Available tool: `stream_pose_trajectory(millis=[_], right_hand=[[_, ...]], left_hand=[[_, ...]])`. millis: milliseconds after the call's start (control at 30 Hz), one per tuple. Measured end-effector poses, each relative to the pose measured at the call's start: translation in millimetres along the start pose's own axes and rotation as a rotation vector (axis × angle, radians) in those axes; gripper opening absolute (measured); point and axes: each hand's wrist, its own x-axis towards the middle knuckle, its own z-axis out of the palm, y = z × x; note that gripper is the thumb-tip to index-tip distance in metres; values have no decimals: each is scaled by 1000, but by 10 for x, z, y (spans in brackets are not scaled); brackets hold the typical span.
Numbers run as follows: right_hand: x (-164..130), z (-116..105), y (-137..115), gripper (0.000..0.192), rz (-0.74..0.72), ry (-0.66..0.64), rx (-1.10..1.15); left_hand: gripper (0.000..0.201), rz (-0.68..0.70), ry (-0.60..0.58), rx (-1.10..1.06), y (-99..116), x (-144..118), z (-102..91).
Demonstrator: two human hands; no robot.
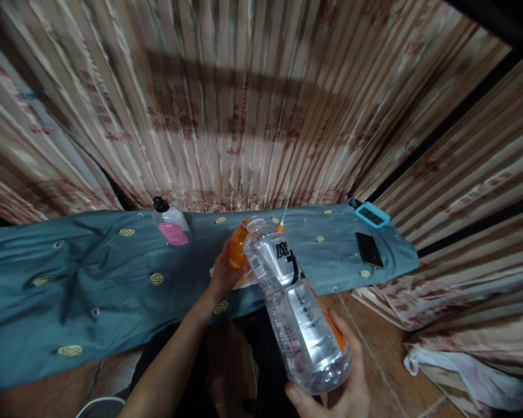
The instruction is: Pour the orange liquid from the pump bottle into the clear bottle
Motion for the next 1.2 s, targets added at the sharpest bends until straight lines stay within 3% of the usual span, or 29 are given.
stream_pose_trajectory(millis=[1200], right_hand=[[7, -8, 4, 87, -48, -1, -24]], left_hand=[[66, -22, -20, 23, -2, 12, -3]])
